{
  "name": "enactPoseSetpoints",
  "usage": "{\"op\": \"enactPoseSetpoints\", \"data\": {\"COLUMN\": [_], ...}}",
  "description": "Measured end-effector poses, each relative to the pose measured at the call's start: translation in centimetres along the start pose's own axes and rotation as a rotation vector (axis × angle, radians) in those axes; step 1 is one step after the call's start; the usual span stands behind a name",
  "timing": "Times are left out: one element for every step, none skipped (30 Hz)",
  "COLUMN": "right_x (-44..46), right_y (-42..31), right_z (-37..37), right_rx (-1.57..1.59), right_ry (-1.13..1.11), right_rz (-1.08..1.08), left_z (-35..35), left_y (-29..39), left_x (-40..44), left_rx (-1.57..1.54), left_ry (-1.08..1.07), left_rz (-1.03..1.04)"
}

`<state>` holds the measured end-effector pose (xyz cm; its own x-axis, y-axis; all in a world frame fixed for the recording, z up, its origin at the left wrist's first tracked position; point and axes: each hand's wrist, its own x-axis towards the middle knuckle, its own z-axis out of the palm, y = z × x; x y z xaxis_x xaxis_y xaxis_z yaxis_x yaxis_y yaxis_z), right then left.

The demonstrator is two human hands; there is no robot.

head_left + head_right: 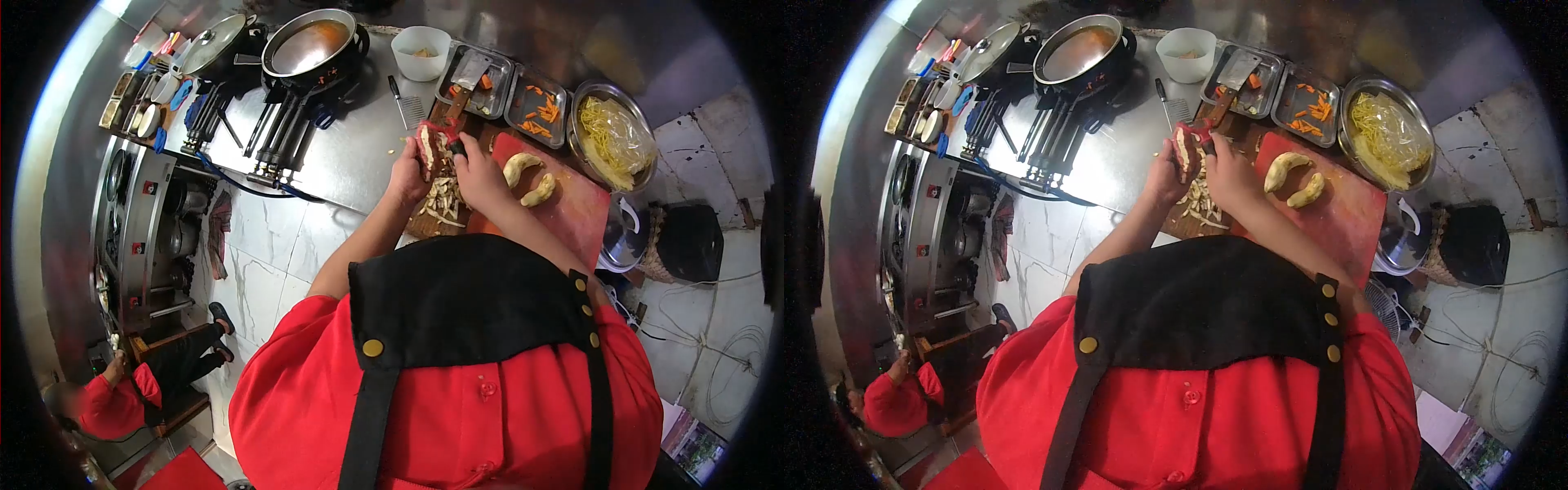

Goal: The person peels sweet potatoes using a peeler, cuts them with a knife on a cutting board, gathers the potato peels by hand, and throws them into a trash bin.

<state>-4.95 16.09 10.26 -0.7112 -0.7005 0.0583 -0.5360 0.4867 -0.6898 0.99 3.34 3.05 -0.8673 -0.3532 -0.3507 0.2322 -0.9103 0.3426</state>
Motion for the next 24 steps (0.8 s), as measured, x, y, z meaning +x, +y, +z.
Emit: {"op": "enactPoseSetpoints", "data": {"right_x": [0.4, 0.2, -0.2, -0.7, -1.3, -2.2, -3.0, -3.7, -4.5, -4.6, -4.6, -4.7, -4.7, -4.7, -4.8, -4.8, -4.6, -4.4, -3.7, -3.1, -2.6, -2.0, -1.1, -0.4], "right_y": [0.4, 0.7, 0.8, 0.8, 1.0, 0.7, 0.3, 0.3, 2.9, 3.3, 3.6, 3.8, 4.0, 4.4, 4.8, 5.3, 5.7, 6.0, 6.3, 6.6, 6.9, 6.9, 6.8, 5.9], "right_z": [0.1, 0.2, 0.3, 0.3, 0.0, -0.6, -1.4, -2.0, -0.6, -0.5, -0.5, -0.6, -0.9, -1.3, -1.7, -2.0, -2.4, -2.7, -3.0, -2.9, -2.6, -2.4, -2.2, -2.2], "right_rx": [-0.004, -0.004, 0.012, 0.028, 0.033, 0.041, -0.010, -0.065, -0.107, -0.105, 0.201, 0.508, 0.510, 0.548, 0.586, 0.587, 0.544, 0.502, 0.384, 0.384, 0.232, 0.081, 0.087, 0.094], "right_ry": [0.014, 0.011, -0.014, -0.038, -0.108, -0.117, -0.240, -0.362, -0.284, -0.290, -0.415, -0.531, -0.534, -0.592, -0.650, -0.654, -0.589, -0.527, -0.488, -0.499, -0.315, -0.125, -0.135, -0.140], "right_rz": [-0.049, -0.058, -0.061, -0.063, -0.025, -0.030, 0.024, 0.077, -0.072, -0.079, 0.196, 0.475, 0.466, 0.505, 0.550, 0.547, 0.488, 0.430, 0.334, 0.328, 0.068, -0.190, -0.197, -0.235], "left_z": [0.4, 0.9, 1.0, 1.0, 1.0, 1.5, 1.1, 0.6, 0.6, 0.6, -0.5, -1.6, -2.2, -2.6, -1.7, -2.0, -2.3, -2.1, -0.8, -1.6, -3.0, -2.8, -2.5, -1.9], "left_y": [-0.4, -0.6, -0.6, -0.8, -0.9, -1.0, -0.7, -0.4, 0.0, 0.2, -0.1, -0.6, -0.9, -1.1, -1.4, -1.7, -2.0, -2.2, -2.4, -2.7, -3.1, -3.3, -4.0, -4.6], "left_x": [0.1, 0.4, 0.8, 0.9, 1.2, 0.7, 1.5, 2.1, 2.0, 2.1, 3.1, 3.3, 3.4, 3.7, 2.3, 2.2, 2.1, 1.4, -0.3, -0.2, 0.2, -0.2, -0.4, -0.6], "left_rx": [0.004, 0.008, 0.003, 0.003, 0.047, 0.094, 0.079, 0.084, 0.072, 0.056, 0.033, 0.034, 0.053, 0.073, 0.074, 0.074, 0.033, -0.008, 0.005, 0.002, 0.074, 0.146, 0.146, 0.131], "left_ry": [0.004, 0.009, -0.049, -0.044, -0.007, 0.035, -0.009, -0.006, 0.069, 0.144, 0.154, 0.159, 0.176, 0.193, 0.168, 0.170, 0.173, 0.179, 0.202, 0.209, 0.137, 0.066, 0.096, 0.129], "left_rz": [0.001, 0.007, 0.042, 0.054, 0.131, 0.205, 0.289, 0.297, 0.285, 0.271, 0.301, 0.309, 0.291, 0.272, 0.275, 0.280, 0.246, 0.212, 0.204, 0.214, 0.184, 0.155, 0.169, 0.191]}}
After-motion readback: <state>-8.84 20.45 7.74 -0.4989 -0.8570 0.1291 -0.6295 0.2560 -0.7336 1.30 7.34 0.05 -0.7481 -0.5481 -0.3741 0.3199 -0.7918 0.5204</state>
